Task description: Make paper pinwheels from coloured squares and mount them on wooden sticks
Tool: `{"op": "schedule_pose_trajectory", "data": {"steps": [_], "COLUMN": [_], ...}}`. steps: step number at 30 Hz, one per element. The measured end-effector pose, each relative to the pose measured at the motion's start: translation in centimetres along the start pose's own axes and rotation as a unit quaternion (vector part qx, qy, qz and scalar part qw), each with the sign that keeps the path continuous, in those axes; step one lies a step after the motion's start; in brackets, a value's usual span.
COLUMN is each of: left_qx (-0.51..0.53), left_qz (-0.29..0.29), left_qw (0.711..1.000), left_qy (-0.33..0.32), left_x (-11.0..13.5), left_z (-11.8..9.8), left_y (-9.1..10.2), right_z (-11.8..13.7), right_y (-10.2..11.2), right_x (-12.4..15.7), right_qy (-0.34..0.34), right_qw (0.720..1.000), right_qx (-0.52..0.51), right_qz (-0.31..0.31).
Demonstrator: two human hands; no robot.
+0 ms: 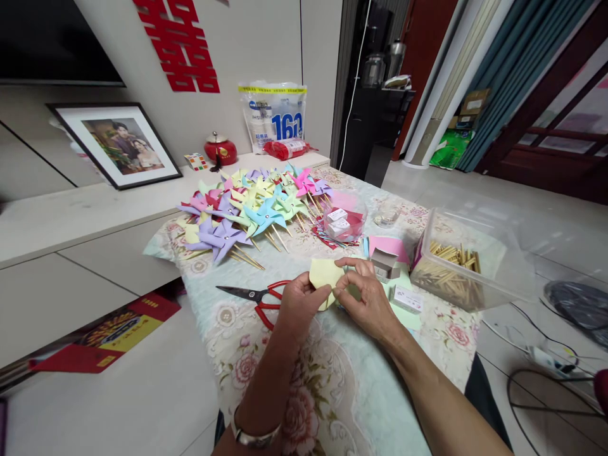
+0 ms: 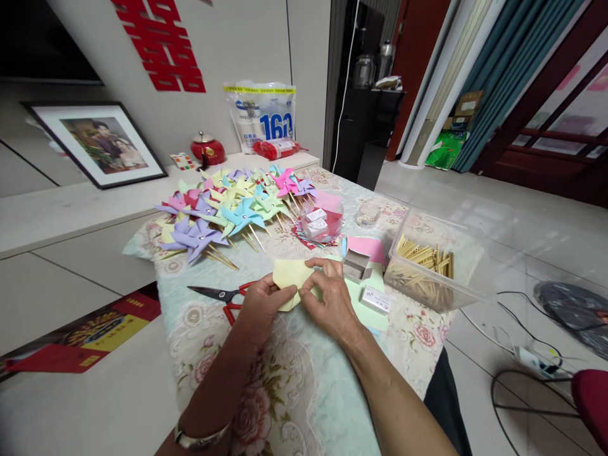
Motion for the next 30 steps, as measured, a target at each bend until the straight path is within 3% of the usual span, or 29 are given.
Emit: {"op": "schedule_pose_trajectory", "data": {"steps": [30], "left_qx": [-0.039], "left_qz": [0.017], "left_qw": [0.999], "left_qy": [0.01], "left_x": [0.23], "left_z": [-0.39], "left_y": [-0.29], "right_z": [-0.49], "right_y": [0.01], "right_x": [0.01], "right_qy": [-0.018], "right_qw": [0.999], "right_qx": [-0.028], "right_qz": [0.007]}}
Point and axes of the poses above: each hand's wrist, its own x-axis away from the middle knuckle, its own y-axis out of the back of the hand, z = x × y, the point moved 8 cm from there along -x, towards the middle knuckle, and after that the axes turned 11 degrees about -x, right-handed, at the moved point
